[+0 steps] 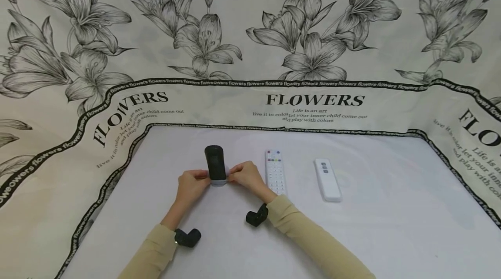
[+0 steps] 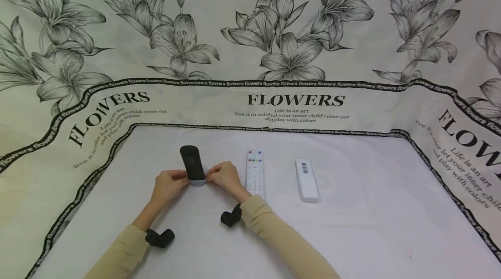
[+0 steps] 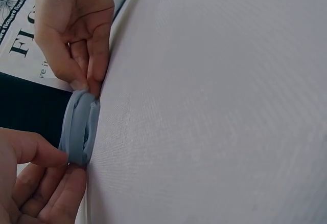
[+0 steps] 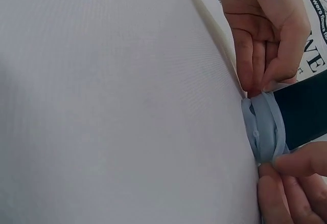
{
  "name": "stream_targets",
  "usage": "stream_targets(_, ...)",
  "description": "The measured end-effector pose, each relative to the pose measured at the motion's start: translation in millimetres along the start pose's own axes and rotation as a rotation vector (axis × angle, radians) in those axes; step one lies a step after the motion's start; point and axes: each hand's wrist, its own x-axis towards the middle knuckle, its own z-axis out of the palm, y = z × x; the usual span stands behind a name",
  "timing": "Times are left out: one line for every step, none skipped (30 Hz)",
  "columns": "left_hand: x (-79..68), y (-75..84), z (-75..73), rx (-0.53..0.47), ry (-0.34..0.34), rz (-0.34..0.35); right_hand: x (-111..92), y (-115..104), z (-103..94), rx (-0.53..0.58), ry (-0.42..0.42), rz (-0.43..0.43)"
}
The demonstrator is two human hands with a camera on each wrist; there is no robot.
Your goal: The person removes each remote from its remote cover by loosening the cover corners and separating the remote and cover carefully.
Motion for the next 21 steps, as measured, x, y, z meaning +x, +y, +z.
stream_targets(0.5, 0.3, 0.3, 0.003, 0.002, 0.004, -0.2, -0.4, -0.3, -0.004, 0.003, -0.002)
stream_targets(0.8, 0.7, 0.4, 0.007, 0.003, 0.003, -0.5, -0.6, -0.6, -0.002, 0.004, -0.002)
stream_targets(0.9, 0.8, 0.7, 0.01, 0.003, 0.002, -0.9, -0.8, -0.8, -0.012, 0.009, -0.004)
stream_targets(0.7, 1.1, 0.7, 0.011, 0.003, 0.0, -1.2, -0.4, -1.0, -0.02, 0.011, -0.008)
stream_targets(0.5, 1.3, 0.9, 0.012, 0.002, -0.002, -1.8, -0.4, -1.1, -0.023, 0.013, -0.008)
stream_targets(0.1, 1.6, 0.8, 0.014, 0.002, -0.003, -2.2, -0.1, -1.2, -0.029, 0.014, -0.011)
stream_targets(-0.5, 2.2, 0.4, 0.013, -0.002, -0.005, -2.5, 0.2, -1.1, -0.03, 0.016, -0.012)
stream_targets(-0.8, 2.1, 0.4, 0.015, -0.004, -0.009, -2.8, 0.5, -1.1, -0.031, 0.016, -0.013)
stream_targets(-0.7, 1.9, 0.4, 0.016, -0.006, -0.014, -3.1, 0.7, -1.0, -0.032, 0.016, -0.015)
stream_targets(-0.7, 1.7, -0.1, 0.018, -0.006, -0.018, -3.0, 1.1, -0.8, -0.029, 0.014, -0.017)
stream_targets(-0.4, 1.4, -0.7, 0.02, -0.008, -0.023, -3.2, 0.7, -0.7, -0.026, 0.013, -0.018)
stream_targets(0.1, 1.2, -1.1, 0.022, -0.008, -0.028, -3.2, 0.9, -0.7, -0.027, 0.012, -0.022)
stream_targets(0.8, 0.7, -1.5, 0.023, -0.01, -0.035, -3.2, 0.8, -0.7, -0.026, 0.012, -0.024)
stream_targets(1.9, 0.0, -1.9, 0.024, -0.012, -0.039, -3.1, 0.8, -0.8, -0.027, 0.011, -0.028)
stream_targets(2.6, -0.7, -2.3, 0.023, -0.016, -0.046, -3.2, 1.0, -0.7, -0.031, 0.01, -0.033)
stream_targets(3.2, -1.2, -2.7, 0.021, -0.019, -0.05, -3.2, 1.0, -0.7, -0.033, 0.009, -0.035)
stream_targets(3.9, -1.6, -2.8, 0.018, -0.024, -0.057, -3.5, 1.0, -0.8, -0.039, 0.009, -0.041)
stream_targets(4.7, -2.3, -2.9, 0.016, -0.029, -0.066, -3.4, 1.0, -0.9, -0.04, 0.008, -0.042)
stream_targets(5.3, -2.9, -3.1, 0.013, -0.035, -0.076, -3.1, 1.0, -0.8, -0.037, 0.007, -0.039)
stream_targets(5.7, -3.2, -3.5, 0.013, -0.038, -0.086, -2.7, 0.8, -0.9, -0.034, 0.003, -0.033)
stream_targets(5.9, -3.2, -3.9, 0.014, -0.042, -0.095, -2.3, 0.7, -1.0, -0.033, -0.002, -0.032)
